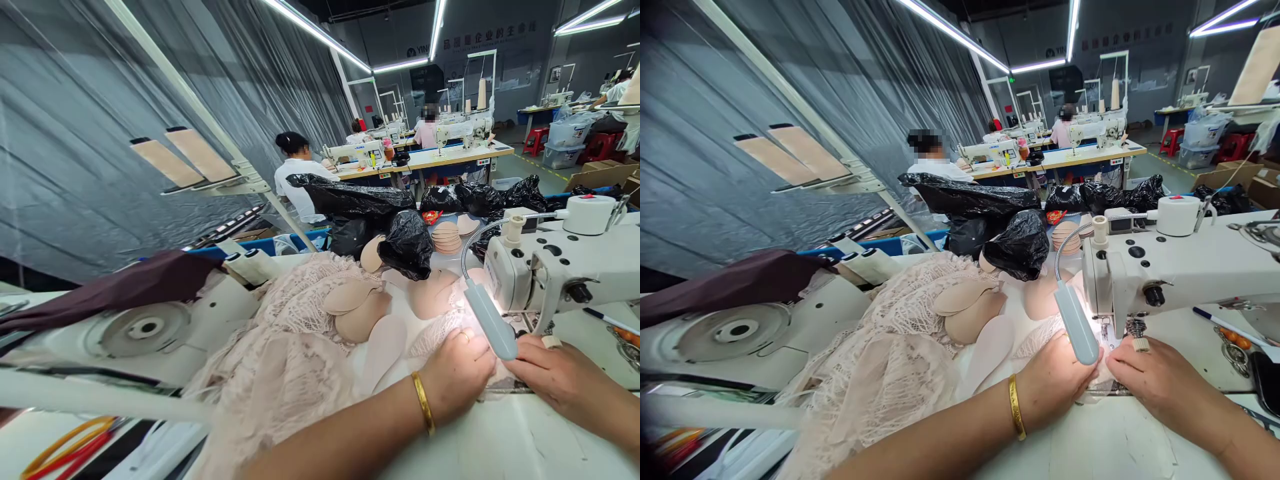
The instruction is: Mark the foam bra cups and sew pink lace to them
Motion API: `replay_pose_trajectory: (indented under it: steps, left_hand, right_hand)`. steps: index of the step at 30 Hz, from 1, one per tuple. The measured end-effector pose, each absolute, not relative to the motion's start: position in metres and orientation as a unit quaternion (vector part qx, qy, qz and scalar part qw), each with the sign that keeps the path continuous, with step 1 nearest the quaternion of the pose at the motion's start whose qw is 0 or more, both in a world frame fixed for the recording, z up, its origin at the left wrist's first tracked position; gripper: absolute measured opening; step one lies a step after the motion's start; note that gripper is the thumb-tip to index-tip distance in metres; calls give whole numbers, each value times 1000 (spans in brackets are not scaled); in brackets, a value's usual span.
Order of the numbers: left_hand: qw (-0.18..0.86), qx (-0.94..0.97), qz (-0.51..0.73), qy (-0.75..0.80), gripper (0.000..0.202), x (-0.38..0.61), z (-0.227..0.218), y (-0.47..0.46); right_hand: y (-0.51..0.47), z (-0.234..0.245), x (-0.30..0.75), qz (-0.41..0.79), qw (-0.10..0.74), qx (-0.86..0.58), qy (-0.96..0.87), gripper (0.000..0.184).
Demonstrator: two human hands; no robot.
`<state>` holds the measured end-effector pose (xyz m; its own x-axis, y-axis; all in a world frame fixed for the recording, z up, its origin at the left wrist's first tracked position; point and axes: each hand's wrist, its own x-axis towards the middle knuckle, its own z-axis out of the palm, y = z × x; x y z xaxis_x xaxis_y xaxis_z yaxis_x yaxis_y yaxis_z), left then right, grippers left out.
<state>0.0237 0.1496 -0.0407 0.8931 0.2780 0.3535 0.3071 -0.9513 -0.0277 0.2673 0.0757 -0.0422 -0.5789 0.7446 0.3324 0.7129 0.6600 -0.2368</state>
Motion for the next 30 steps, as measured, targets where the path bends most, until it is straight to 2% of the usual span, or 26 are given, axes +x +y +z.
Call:
replay_pose_trajectory:
  steps: [9,16,30]
  left_hand:
    - [15,-986,-128,-109,16,19,-30,181]
    - [13,-986,-123,-111,24,14,-33,192]
    - [72,-985,-122,-95,20,17,-39,195]
  right_hand:
    - [79,-46,261,37,245,-436,-865,29]
    - [81,-48,263,32,217,-447,-867,31]
    - [79,-57,268,10,200,-459,-865,33]
